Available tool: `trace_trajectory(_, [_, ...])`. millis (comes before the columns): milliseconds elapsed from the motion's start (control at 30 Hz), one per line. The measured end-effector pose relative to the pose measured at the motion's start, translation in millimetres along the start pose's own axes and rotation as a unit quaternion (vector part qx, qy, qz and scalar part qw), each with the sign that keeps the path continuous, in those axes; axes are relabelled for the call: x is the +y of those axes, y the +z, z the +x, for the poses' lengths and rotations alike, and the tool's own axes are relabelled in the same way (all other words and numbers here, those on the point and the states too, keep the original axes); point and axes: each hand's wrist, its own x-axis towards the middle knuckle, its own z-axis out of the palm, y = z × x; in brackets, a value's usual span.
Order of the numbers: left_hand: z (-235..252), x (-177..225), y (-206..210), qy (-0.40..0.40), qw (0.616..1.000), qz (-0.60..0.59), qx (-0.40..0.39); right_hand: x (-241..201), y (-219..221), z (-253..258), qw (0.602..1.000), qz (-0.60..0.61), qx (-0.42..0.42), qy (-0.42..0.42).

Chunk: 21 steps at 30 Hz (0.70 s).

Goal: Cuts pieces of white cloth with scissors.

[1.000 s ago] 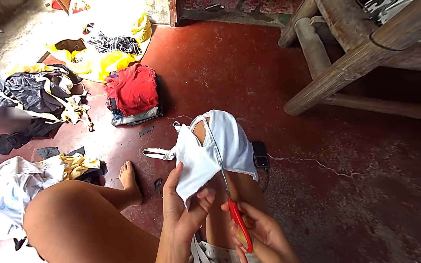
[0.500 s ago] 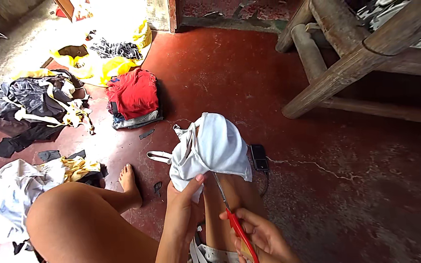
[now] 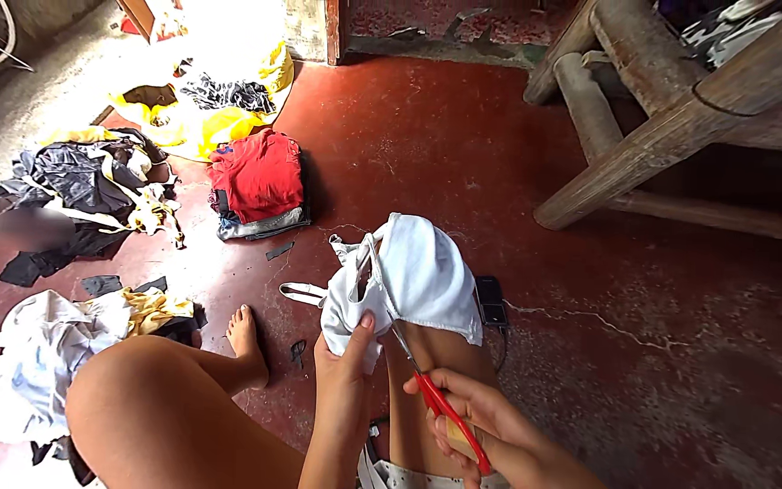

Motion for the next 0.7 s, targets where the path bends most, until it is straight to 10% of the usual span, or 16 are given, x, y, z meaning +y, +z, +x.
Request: trace_trajectory(700, [4,4,0,0.009,1.0,0.015,-0.019,-20,-22,21,0.997,0.044,-0.063,0.02])
